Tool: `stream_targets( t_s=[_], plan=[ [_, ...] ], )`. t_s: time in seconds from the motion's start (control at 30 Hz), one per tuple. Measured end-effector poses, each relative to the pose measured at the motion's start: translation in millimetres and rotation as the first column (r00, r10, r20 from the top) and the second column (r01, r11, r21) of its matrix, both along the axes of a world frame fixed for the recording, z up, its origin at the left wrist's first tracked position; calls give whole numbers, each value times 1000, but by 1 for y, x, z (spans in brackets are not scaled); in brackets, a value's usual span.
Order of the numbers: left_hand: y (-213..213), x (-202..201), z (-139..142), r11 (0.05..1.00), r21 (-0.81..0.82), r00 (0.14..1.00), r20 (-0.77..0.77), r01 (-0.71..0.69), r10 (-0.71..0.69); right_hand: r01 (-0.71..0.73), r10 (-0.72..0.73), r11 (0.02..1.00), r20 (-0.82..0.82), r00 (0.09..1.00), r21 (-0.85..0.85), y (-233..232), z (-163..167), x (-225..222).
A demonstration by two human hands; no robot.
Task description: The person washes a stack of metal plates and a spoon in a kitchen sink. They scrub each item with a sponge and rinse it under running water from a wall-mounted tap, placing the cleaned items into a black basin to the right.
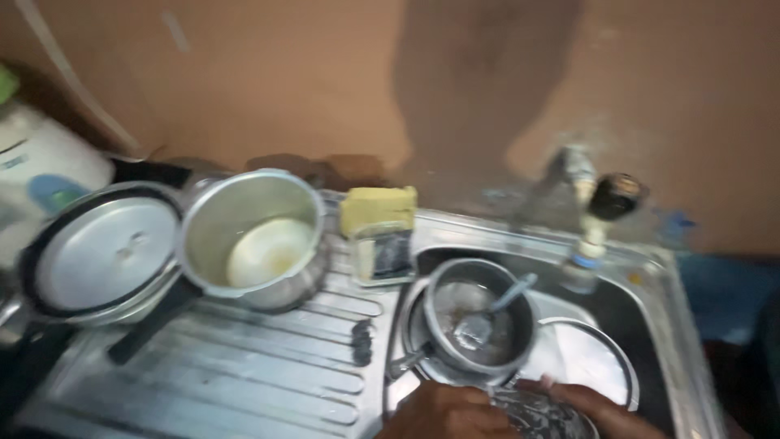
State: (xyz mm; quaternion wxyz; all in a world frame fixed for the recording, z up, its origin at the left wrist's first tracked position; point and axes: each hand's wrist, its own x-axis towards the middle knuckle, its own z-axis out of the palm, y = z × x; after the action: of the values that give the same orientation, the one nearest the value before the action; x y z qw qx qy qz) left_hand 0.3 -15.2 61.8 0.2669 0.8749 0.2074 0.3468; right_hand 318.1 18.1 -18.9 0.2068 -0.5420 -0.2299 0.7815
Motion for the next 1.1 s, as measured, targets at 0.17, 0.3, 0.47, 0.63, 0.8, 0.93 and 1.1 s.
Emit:
stream_targets(
  t_s=[0.17, 0.3, 0.47, 0.63, 0.8, 0.93, 1.1],
  plan=[
    [29, 56, 19, 992, 102, 991, 120, -68, 56, 101, -108, 987, 50, 993, 122, -44, -74, 57],
    [93, 108, 67, 903, 18, 892, 168, -429, 420, 451, -467, 882, 130, 875, 138, -68, -83, 66],
    [165, 167, 118, 908, 170, 923, 40, -384, 383, 557, -595, 803, 253, 762, 211, -63, -59, 42],
    [191, 186, 114, 926, 73, 903, -209, -369, 376, 526, -571, 821, 343, 746, 224, -63, -49, 36],
    [189, 187, 119, 922, 141, 915, -137, -361, 380, 533, -590, 805, 253, 767, 262, -52, -69, 51],
    [177, 187, 136, 887, 172, 869, -189, -429, 457, 529, -589, 766, 68, 806, 364, -43, -73, 56],
    [176, 185, 122, 890, 34, 884, -111, -454, 455, 574, -619, 766, 91, 780, 290, -39, -61, 51]
  ],
)
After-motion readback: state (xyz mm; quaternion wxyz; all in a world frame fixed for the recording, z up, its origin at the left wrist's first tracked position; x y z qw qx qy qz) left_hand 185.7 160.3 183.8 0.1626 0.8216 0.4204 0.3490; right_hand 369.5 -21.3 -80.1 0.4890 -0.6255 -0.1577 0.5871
